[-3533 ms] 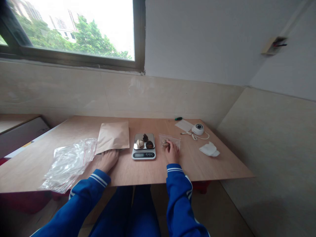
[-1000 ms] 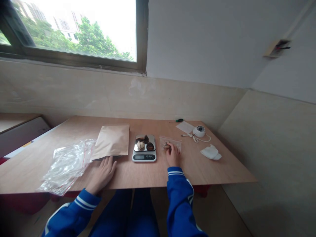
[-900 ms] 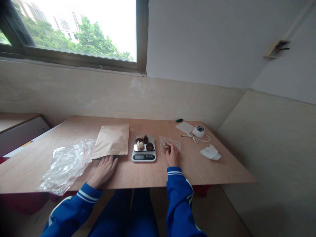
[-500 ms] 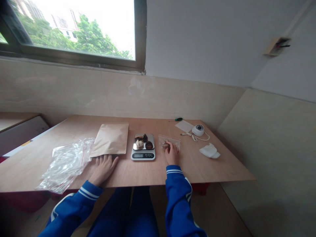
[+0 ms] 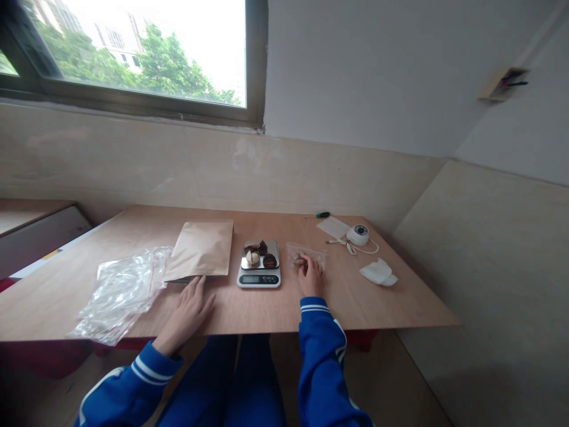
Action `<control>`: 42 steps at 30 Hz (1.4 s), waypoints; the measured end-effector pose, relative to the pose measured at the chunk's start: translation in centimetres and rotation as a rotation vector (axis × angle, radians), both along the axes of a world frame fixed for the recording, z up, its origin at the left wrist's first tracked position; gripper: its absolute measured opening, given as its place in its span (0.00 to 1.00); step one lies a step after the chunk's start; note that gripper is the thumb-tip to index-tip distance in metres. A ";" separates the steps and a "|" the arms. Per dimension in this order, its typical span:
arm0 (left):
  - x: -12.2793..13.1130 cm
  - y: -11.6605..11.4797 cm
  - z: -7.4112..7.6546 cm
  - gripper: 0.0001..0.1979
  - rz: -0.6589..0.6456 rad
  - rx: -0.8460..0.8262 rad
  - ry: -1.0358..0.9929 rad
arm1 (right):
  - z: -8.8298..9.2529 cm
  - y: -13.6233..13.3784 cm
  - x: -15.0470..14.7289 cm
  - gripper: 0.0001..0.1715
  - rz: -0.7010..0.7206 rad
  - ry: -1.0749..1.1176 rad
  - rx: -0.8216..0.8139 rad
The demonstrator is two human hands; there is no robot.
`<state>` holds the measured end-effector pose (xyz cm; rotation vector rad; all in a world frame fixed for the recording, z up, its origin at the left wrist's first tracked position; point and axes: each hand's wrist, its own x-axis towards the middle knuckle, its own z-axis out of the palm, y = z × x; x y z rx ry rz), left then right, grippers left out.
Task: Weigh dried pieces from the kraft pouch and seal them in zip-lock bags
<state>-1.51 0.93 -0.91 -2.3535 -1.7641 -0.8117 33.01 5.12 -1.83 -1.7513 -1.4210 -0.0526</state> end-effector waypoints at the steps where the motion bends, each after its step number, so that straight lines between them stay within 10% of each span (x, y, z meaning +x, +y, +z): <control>1: 0.2 -0.5 0.8 0.24 -0.003 -0.003 -0.052 | 0.0 0.0 0.0 0.22 0.001 0.001 -0.004; 5: -0.6 -1.5 4.8 0.16 -0.018 0.029 -0.175 | 0.0 0.0 0.1 0.22 0.004 0.000 -0.013; 10: -5.4 0.2 7.5 0.20 0.396 0.168 -0.106 | -0.4 0.2 0.3 0.22 0.013 -0.006 0.009; 17: -12.0 1.9 4.9 0.21 0.490 -0.333 0.067 | -1.4 0.9 0.5 0.24 0.021 0.018 0.083; 33: -13.7 2.5 3.8 0.16 0.411 -0.232 0.065 | -1.1 -0.3 -0.1 0.21 -0.129 -0.011 0.214; 42: -11.7 1.5 5.1 0.20 0.622 0.428 -0.214 | 2.7 -8.5 -6.5 0.13 0.198 0.105 0.178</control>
